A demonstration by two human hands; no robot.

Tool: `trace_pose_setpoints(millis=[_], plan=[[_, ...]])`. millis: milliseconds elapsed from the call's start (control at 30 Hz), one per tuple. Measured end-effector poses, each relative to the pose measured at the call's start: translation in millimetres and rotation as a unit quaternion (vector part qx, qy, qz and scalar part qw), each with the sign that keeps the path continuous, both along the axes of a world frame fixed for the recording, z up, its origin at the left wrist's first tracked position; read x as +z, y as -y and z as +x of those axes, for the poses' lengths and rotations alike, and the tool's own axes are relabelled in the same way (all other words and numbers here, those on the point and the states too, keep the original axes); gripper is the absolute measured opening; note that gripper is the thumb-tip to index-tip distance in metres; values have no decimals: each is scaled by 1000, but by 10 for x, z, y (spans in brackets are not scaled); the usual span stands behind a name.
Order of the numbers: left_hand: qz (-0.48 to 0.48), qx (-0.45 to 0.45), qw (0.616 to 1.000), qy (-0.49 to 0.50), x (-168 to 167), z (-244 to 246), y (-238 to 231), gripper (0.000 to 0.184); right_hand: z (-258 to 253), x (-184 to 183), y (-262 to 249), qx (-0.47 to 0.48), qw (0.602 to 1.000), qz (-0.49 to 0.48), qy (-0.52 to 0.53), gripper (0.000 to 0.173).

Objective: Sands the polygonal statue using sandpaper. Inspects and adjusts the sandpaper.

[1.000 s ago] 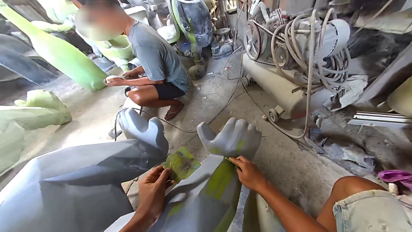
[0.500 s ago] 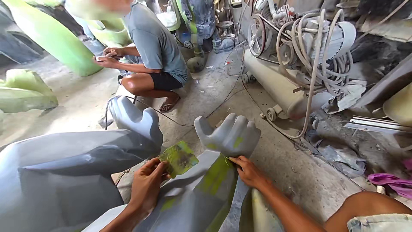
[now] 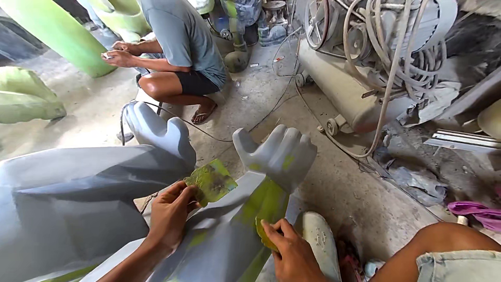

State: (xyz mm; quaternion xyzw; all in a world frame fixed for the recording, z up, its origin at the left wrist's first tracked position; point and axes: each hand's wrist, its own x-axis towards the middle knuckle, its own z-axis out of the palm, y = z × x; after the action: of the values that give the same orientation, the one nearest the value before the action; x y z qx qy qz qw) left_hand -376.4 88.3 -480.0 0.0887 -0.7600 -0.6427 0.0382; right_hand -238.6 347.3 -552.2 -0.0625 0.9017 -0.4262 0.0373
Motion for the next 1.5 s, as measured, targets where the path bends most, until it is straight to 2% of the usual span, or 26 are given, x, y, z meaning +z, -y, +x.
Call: trace_pose_setpoints(millis=[133,200,267,367,433,500,567,667,767,900,1000,1100,1167,1267,1367,1433,1500], plan=[[5,4,1000,-6,-27,-9,35,17,-331,-15,-362,56,995,-76,14,46],[1,8,1000,-8,-23,-19,30,17,-667,-263,-533,45,995,-84,-8,47],[-2,8,1000,-7,-24,-2,33,17,-786,-485,-550,59,997,-48,-6,51],[5,8,1000,-7,-6,-7,12,17,-540,-490,-388,83,994,59,-29,60],[6,6,1000,-2,0,11,2,17,-291,-449,-344,89,992,83,-44,65],[5,1,1000,-3,10,9,-13,17,-146,-445,-408,94,991,75,-56,65],[3,-1,1000,-8,19,19,-8,17,-180,-419,-547,97,994,32,-44,58],[-1,3,1000,-6,38,24,-17,17,-537,-434,-648,62,997,-32,-15,49],[9,10,1000,-4,37,37,-34,17,-812,-470,-509,30,998,-29,53,44],[10,17,1000,-1,60,38,-73,19,-534,-247,-290,20,996,18,82,47],[15,16,1000,-1,63,38,-87,19,-182,-81,-161,13,998,34,52,54],[22,18,1000,-2,42,39,-71,16,-52,19,-218,52,998,3,46,56],[27,14,1000,-2,22,34,-51,14,-191,15,-407,90,994,-38,45,49],[30,14,999,-6,9,9,-39,14,-714,-307,-661,34,998,-47,-32,45],[25,20,999,-1,12,23,-39,14,-1114,-769,-682,5,999,17,-28,47],[25,21,999,-1,15,25,-42,14,-1159,-988,-560,10,998,63,-18,54],[27,24,999,-2,11,11,-52,14,-1125,-1034,-455,5,994,105,-14,62]])
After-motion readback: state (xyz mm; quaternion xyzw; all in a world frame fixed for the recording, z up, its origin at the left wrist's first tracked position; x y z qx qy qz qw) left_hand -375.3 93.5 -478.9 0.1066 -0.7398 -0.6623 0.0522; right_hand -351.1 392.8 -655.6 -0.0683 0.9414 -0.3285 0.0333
